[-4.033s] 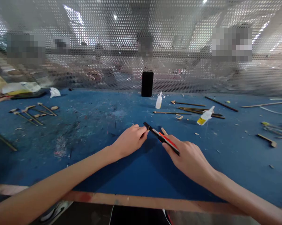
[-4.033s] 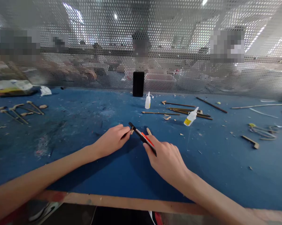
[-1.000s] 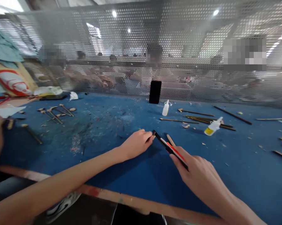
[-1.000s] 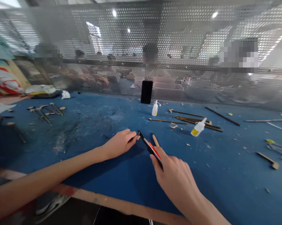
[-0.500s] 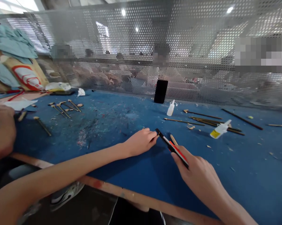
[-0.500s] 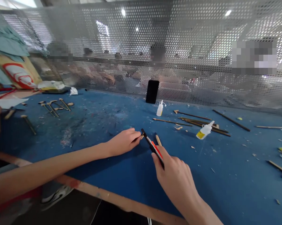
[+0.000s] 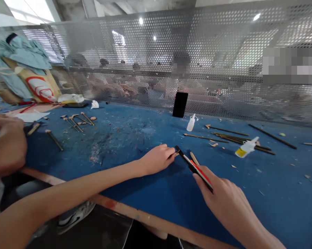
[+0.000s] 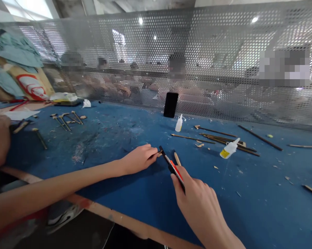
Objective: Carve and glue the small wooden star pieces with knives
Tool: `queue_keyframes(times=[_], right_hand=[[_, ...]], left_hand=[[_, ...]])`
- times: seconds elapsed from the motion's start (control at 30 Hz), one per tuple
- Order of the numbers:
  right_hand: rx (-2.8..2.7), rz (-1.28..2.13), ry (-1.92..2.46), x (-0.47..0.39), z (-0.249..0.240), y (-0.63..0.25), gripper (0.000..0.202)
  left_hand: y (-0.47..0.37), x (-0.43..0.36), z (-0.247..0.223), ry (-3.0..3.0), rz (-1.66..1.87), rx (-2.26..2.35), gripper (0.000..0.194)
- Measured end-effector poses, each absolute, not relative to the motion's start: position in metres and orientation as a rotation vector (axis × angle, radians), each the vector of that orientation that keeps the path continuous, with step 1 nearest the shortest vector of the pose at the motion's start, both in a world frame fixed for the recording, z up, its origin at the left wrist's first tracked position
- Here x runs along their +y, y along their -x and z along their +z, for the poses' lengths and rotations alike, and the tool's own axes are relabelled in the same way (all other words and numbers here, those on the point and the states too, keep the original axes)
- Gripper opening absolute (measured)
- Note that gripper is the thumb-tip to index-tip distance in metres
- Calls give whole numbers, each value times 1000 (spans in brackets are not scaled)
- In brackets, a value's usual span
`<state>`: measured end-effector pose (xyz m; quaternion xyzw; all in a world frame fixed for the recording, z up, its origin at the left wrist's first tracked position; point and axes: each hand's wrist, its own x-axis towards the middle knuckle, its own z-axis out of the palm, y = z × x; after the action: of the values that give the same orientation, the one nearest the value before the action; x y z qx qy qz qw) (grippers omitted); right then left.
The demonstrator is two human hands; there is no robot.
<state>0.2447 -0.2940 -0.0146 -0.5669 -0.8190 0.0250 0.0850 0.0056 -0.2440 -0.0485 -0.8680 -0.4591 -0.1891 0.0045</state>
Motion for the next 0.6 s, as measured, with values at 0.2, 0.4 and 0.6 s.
queue_keyframes(times=[0.2,0.4,0.6], right_hand=[[-2441,74,1645,-292,-18,-244,46],[-2429,27,1623,-294,-23,-247,38],[-2427,2,1631,-292,-26,-246,45]], left_hand=[[-6,-244,-47,2720,-575,-1453,29],[-6,-244,-46,2704,-553,-1475,30],[-4,-244,-47,2688,-558,-1505,33]])
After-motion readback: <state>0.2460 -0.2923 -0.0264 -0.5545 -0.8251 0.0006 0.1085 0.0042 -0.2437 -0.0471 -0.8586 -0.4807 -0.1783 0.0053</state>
